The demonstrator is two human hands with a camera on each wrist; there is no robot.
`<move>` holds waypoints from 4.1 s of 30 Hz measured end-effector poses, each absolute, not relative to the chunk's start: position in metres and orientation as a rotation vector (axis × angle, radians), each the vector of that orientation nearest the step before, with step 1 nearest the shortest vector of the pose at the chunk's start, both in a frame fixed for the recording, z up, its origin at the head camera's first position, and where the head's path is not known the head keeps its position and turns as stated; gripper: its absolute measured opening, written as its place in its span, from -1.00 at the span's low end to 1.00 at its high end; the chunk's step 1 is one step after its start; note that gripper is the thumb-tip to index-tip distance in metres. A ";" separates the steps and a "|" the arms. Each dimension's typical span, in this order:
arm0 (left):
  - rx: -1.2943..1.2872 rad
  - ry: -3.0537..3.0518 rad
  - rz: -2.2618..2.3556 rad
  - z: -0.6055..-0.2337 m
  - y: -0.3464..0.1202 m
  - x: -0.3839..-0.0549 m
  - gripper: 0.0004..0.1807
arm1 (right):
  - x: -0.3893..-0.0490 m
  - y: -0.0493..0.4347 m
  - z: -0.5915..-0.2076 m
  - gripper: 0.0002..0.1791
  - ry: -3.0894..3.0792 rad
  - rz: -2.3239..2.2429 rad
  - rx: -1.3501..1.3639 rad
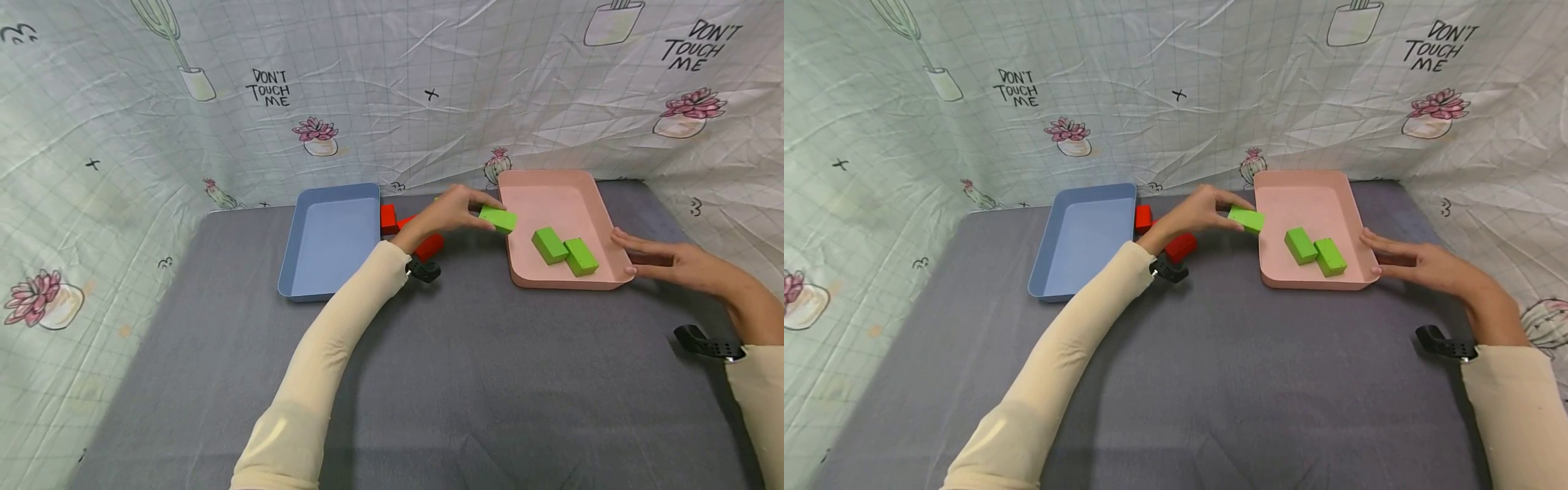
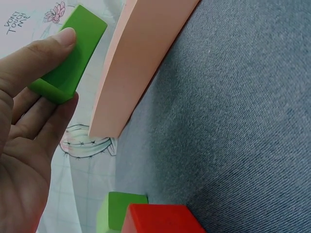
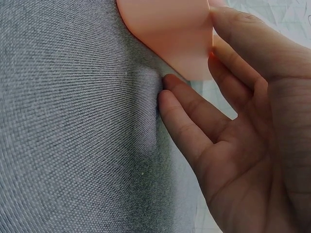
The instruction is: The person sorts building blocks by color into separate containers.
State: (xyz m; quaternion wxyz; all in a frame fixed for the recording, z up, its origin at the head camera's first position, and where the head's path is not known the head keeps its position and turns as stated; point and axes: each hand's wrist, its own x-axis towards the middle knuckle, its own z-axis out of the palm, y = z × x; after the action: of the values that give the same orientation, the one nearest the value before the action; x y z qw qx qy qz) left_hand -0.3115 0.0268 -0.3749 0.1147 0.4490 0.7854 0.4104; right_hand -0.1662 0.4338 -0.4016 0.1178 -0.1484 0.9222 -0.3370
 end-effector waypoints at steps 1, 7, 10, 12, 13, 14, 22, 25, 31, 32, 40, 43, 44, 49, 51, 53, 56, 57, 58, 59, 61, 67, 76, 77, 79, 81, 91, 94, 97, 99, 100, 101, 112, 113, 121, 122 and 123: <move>1.314 2.301 1.204 -0.375 0.028 -0.311 -0.55 | -0.166 0.434 -0.402 -0.29 2.701 -0.985 -0.436; 1.319 2.273 1.217 -0.376 0.030 -0.308 -0.56 | -0.167 0.437 -0.402 -0.28 2.710 -0.965 -0.416; 1.361 2.299 1.188 -0.376 0.030 -0.306 -0.56 | -0.167 0.437 -0.403 -0.29 2.718 -0.969 -0.430; 1.394 2.337 1.153 -0.376 0.030 -0.305 -0.56 | -0.167 0.436 -0.403 -0.29 2.718 -0.973 -0.439; 1.402 2.353 1.137 -0.376 0.030 -0.304 -0.56 | -0.167 0.436 -0.403 -0.29 2.717 -0.976 -0.445; 1.412 2.366 1.123 -0.376 0.031 -0.303 -0.56 | -0.166 0.436 -0.403 -0.29 2.717 -0.980 -0.448; 1.436 2.363 1.074 -0.375 0.033 -0.303 -0.53 | -0.165 0.433 -0.401 -0.30 2.707 -0.997 -0.462; 1.450 2.337 1.089 -0.374 0.033 -0.302 -0.53 | -0.165 0.433 -0.400 -0.30 2.708 -0.998 -0.467; 1.464 2.259 1.172 -0.374 0.033 -0.301 -0.52 | -0.165 0.433 -0.400 -0.29 2.714 -0.968 -0.443; 1.466 2.245 1.184 -0.374 0.034 -0.300 -0.52 | -0.164 0.433 -0.400 -0.29 2.713 -0.969 -0.441; 1.487 2.196 1.202 -0.376 0.036 -0.300 -0.50 | -0.165 0.433 -0.401 -0.30 2.704 -0.990 -0.456; 1.497 2.221 1.183 -0.375 0.036 -0.300 -0.51 | -0.165 0.433 -0.402 -0.29 2.702 -0.991 -0.464; 1.500 2.230 1.176 -0.375 0.037 -0.299 -0.51 | -0.165 0.433 -0.402 -0.30 2.701 -0.993 -0.466; 1.528 2.254 1.151 -0.374 0.038 -0.298 -0.52 | -0.166 0.433 -0.403 -0.29 2.701 -1.002 -0.470; 1.535 2.257 1.146 -0.374 0.039 -0.298 -0.52 | -0.166 0.434 -0.403 -0.29 2.701 -1.009 -0.476; 1.535 2.260 1.144 -0.374 0.040 -0.297 -0.52 | -0.166 0.433 -0.403 -0.29 2.701 -1.011 -0.477; 1.530 2.263 1.138 -0.374 0.041 -0.297 -0.52 | -0.166 0.433 -0.403 -0.29 2.701 -1.009 -0.473; 1.527 2.263 1.137 -0.373 0.041 -0.296 -0.52 | -0.165 0.433 -0.403 -0.29 2.700 -1.009 -0.475; 1.524 2.263 1.135 -0.373 0.041 -0.296 -0.52 | -0.165 0.433 -0.403 -0.29 2.700 -1.004 -0.469; 1.520 2.261 1.134 -0.373 0.041 -0.295 -0.52 | -0.165 0.432 -0.402 -0.29 2.699 -1.001 -0.469; 1.522 2.257 1.137 -0.372 0.041 -0.295 -0.52 | -0.165 0.433 -0.402 -0.29 2.699 -1.000 -0.470; 1.552 2.257 1.139 -0.372 0.042 -0.295 -0.51 | -0.165 0.433 -0.402 -0.29 2.699 -1.001 -0.474; 1.559 2.207 1.190 -0.373 0.045 -0.293 -0.52 | -0.165 0.432 -0.402 -0.29 2.699 -1.004 -0.475; 1.564 2.205 1.189 -0.373 0.046 -0.293 -0.52 | -0.165 0.432 -0.402 -0.29 2.700 -1.004 -0.474; 1.566 2.200 1.185 -0.374 0.046 -0.293 -0.52 | -0.166 0.432 -0.402 -0.29 2.701 -1.007 -0.480; 1.564 2.203 1.172 -0.373 0.048 -0.293 -0.52 | -0.166 0.432 -0.402 -0.29 2.703 -1.007 -0.485; 1.534 2.225 1.125 -0.367 0.055 -0.294 -0.54 | -0.166 0.433 -0.400 -0.29 2.706 -0.986 -0.442; 1.555 2.218 1.125 -0.365 0.057 -0.294 -0.53 | -0.166 0.433 -0.399 -0.30 2.702 -0.989 -0.440; 1.570 2.220 1.087 -0.363 0.059 -0.294 -0.52 | -0.166 0.434 -0.398 -0.30 2.703 -0.986 -0.440; 1.569 2.233 1.045 -0.362 0.060 -0.294 -0.52 | -0.167 0.434 -0.398 -0.30 2.701 -0.984 -0.439; 1.574 2.239 1.029 -0.362 0.061 -0.294 -0.52 | -0.167 0.433 -0.398 -0.30 2.701 -0.983 -0.440; 1.584 2.244 1.015 -0.362 0.062 -0.294 -0.52 | -0.167 0.433 -0.398 -0.30 2.700 -0.983 -0.440; 1.488 2.212 0.930 -0.360 0.070 -0.296 -0.51 | -0.165 0.431 -0.398 -0.30 2.696 -0.989 -0.430; 1.490 2.202 0.929 -0.360 0.071 -0.296 -0.52 | -0.165 0.431 -0.398 -0.30 2.695 -0.987 -0.426; 1.440 2.117 0.911 -0.354 0.080 -0.298 -0.53 | -0.165 0.431 -0.397 -0.29 2.695 -0.968 -0.392; 1.451 2.113 0.902 -0.354 0.081 -0.298 -0.53 | -0.165 0.431 -0.397 -0.29 2.695 -0.966 -0.390; 1.469 2.106 0.896 -0.353 0.082 -0.297 -0.54 | -0.165 0.431 -0.397 -0.29 2.695 -0.966 -0.391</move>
State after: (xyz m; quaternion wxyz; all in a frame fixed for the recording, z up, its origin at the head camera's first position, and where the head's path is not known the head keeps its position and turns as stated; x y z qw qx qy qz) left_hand -0.2971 0.0818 -0.3533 0.2094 0.5282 0.7573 0.3220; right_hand -0.1650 0.4308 -0.3970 0.1259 -0.1344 0.9253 -0.3316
